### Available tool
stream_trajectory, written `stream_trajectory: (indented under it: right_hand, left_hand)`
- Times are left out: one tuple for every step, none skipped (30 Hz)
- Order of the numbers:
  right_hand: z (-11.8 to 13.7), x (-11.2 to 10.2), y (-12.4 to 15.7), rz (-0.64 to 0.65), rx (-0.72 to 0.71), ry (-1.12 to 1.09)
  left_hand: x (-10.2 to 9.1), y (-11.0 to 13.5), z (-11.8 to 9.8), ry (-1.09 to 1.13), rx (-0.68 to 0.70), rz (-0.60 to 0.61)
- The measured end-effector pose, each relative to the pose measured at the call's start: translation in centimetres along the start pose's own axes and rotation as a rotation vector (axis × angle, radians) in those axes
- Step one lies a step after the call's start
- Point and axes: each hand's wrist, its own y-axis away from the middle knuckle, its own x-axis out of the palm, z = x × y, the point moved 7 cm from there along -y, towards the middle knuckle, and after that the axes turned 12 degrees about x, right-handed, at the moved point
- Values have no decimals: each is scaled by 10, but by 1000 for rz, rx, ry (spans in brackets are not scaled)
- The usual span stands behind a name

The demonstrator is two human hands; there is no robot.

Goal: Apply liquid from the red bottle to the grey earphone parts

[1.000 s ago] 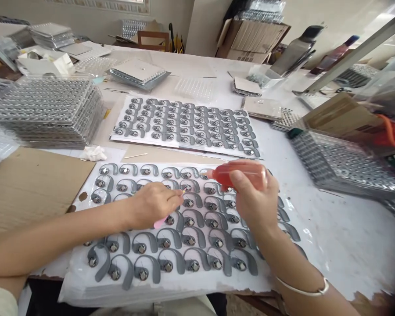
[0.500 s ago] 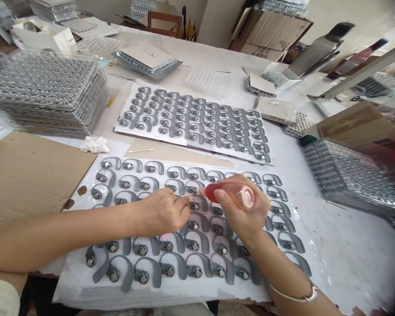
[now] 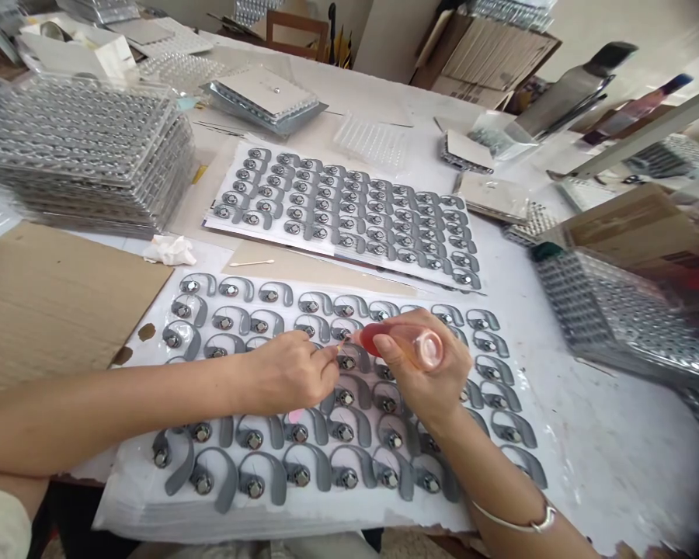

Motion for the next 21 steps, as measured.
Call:
stream_trajectory:
  right_hand:
    - [0, 0, 0, 0, -2, -1]
    - [0, 0, 0, -1, -3, -3]
    - [0, 0, 1, -2, -5, -3]
    - [-1, 0, 1, -3, -7, -4]
    - [-1, 0, 1, -5, -11, -4]
    - [-1, 0, 2, -9, -17, -5]
    - [-1, 0, 2, -12, -22, -6]
    - [-1, 0, 2, -13, -26, -7]
    - [-1, 0, 2, -13, -30, -6]
    - [-1, 0, 2, -12, -33, -5]
    - [-1, 0, 3, -10, -36, -4]
    - [-1, 0, 3, -8, -39, -4]
    - [-1, 1, 3, -6, -42, -4]
    - [0, 1, 3, -7, -46, -4]
    - [0, 0, 3, -8, -49, -4]
    - [0, 0, 3, -8, -49, -4]
    - [0, 0, 3, -8, -47, -4]
    - [0, 0, 3, -9, -45, -3]
    - [0, 0, 3, -9, -43, -2]
    - [0, 0, 3, -14, -44, -3]
    - [0, 0, 3, -20, -48, -4]
  left_hand:
    - [0, 0, 0, -1, -1, -3]
    - [0, 0, 0, -1, -1, -4]
    - [0, 0, 0, 0, -1, -2]
    - [0, 1, 0, 1, 1, 0]
    - [1, 1, 0, 2, 1, 2]
    - [1, 1, 0, 3, 1, 5]
    - [1, 1, 0, 3, 1, 6]
    - [1, 2, 0, 3, 2, 5]
    - [1, 2, 0, 2, 2, 3]
    - [1, 2, 0, 1, 1, 1]
    - [1, 2, 0, 1, 1, 1]
    - [1, 2, 0, 1, 1, 2]
    - [0, 2, 0, 2, 1, 3]
    - [0, 2, 1, 4, 1, 6]
    - [0, 2, 1, 6, 1, 8]
    - [0, 2, 1, 9, 2, 6]
    - [-1, 1, 1, 12, 2, 4]
    - [-1, 1, 1, 16, 1, 3]
    - [-1, 1, 1, 22, 0, 4]
    - [-1, 1, 1, 26, -2, 5]
    - [-1, 1, 2, 30, -3, 6]
